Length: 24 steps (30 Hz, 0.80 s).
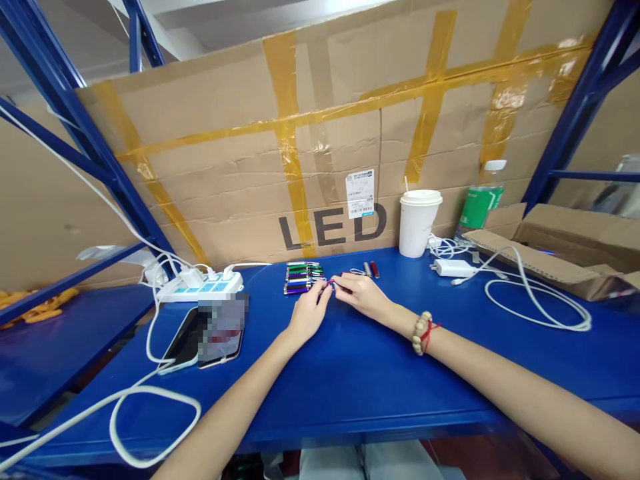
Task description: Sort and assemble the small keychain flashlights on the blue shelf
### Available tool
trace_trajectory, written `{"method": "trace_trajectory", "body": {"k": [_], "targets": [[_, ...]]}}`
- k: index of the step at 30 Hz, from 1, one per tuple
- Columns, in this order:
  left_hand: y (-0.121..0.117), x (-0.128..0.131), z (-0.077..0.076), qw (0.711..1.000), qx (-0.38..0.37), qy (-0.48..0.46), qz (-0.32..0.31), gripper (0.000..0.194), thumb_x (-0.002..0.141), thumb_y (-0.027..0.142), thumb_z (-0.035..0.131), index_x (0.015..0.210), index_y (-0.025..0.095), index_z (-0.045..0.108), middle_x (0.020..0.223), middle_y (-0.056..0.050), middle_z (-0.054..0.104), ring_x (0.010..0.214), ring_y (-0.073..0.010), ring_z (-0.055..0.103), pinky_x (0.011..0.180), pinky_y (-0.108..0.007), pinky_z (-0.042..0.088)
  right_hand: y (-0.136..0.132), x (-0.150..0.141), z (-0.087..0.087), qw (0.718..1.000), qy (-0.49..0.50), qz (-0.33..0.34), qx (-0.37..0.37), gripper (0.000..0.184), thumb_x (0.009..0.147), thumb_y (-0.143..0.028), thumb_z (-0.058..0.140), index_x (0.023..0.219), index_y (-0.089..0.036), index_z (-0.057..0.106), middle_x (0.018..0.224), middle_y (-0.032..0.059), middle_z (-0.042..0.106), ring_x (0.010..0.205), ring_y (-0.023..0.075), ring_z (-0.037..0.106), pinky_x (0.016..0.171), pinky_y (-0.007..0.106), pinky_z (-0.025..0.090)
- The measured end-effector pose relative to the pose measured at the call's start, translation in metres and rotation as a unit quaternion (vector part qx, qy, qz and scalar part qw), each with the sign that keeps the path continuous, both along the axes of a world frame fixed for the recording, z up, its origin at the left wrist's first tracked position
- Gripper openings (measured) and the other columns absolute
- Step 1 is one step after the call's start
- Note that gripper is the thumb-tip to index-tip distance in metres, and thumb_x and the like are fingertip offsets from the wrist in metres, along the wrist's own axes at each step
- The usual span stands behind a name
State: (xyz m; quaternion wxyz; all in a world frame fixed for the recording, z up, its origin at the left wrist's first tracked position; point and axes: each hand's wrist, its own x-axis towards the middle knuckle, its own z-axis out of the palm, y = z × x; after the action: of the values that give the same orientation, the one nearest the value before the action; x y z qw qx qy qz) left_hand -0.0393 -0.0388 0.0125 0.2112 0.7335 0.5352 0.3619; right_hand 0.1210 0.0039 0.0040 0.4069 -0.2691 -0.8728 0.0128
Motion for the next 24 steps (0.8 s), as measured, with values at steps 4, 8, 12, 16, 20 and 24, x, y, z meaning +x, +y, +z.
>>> {"method": "trace_trajectory", "body": {"k": [4, 8, 12, 16, 20, 24], "targets": [[0.002, 0.005, -0.006, 0.983, -0.049, -0.164, -0.065, 0.034, 0.087, 0.045, 0.036, 0.100, 0.017, 0.049, 0.051, 0.007, 0.040, 0.048, -0.0086, 0.040, 0.050, -0.020, 0.032, -0.001, 0.001, 0.002, 0.999, 0.051, -0.004, -0.013, 0.032, 0.092, -0.037, 0.037, 0.088, -0.018, 0.063, 0.065, 0.0025, 0.052, 0.060, 0.0147, 0.048, 0.060, 0.027, 0.040], [0.001, 0.006, -0.007, 0.974, -0.091, -0.176, -0.107, 0.042, 0.084, 0.051, 0.038, 0.104, 0.016, 0.048, 0.047, 0.009, 0.038, 0.042, -0.0069, 0.033, 0.046, -0.020, 0.026, -0.002, 0.001, 0.002, 0.996, 0.082, 0.005, -0.027, 0.032, 0.093, -0.036, 0.037, 0.099, -0.018, 0.063, 0.070, 0.0039, 0.056, 0.064, 0.0158, 0.052, 0.062, 0.028, 0.044], [-0.001, 0.005, -0.004, 0.974, -0.095, -0.165, -0.122, 0.047, 0.084, 0.054, 0.039, 0.105, 0.013, 0.049, 0.041, 0.010, 0.036, 0.038, -0.0063, 0.028, 0.043, -0.020, 0.024, -0.002, 0.000, 0.001, 0.995, 0.091, 0.019, -0.036, 0.031, 0.093, -0.033, 0.037, 0.105, -0.018, 0.061, 0.073, 0.0041, 0.057, 0.067, 0.0162, 0.054, 0.064, 0.029, 0.045], [0.001, 0.004, -0.002, 0.968, -0.104, -0.194, -0.124, 0.053, 0.080, 0.058, 0.044, 0.104, 0.011, 0.051, 0.041, 0.011, 0.031, 0.037, -0.0055, 0.024, 0.041, -0.020, 0.022, -0.002, 0.001, 0.001, 0.995, 0.088, 0.029, -0.047, 0.029, 0.093, -0.033, 0.037, 0.108, -0.020, 0.059, 0.076, 0.0036, 0.057, 0.070, 0.0160, 0.054, 0.065, 0.028, 0.046], [0.002, 0.001, 0.001, 0.961, -0.114, -0.218, -0.128, 0.057, 0.074, 0.063, 0.049, 0.100, 0.012, 0.054, 0.043, 0.011, 0.026, 0.038, -0.0046, 0.020, 0.040, -0.020, 0.017, -0.004, 0.000, 0.003, 0.994, 0.088, 0.032, -0.050, 0.030, 0.094, -0.031, 0.036, 0.109, -0.019, 0.059, 0.077, 0.0038, 0.057, 0.071, 0.0161, 0.056, 0.069, 0.028, 0.046], [-0.001, 0.001, 0.005, 0.970, -0.122, -0.152, -0.147, 0.051, 0.077, 0.060, 0.048, 0.089, 0.012, 0.060, 0.043, 0.010, 0.025, 0.039, -0.0047, 0.021, 0.041, -0.021, 0.016, -0.003, 0.001, 0.007, 0.993, 0.105, 0.018, -0.057, 0.032, 0.095, -0.031, 0.033, 0.112, -0.020, 0.057, 0.084, 0.0047, 0.059, 0.077, 0.0157, 0.058, 0.074, 0.028, 0.047]]}}
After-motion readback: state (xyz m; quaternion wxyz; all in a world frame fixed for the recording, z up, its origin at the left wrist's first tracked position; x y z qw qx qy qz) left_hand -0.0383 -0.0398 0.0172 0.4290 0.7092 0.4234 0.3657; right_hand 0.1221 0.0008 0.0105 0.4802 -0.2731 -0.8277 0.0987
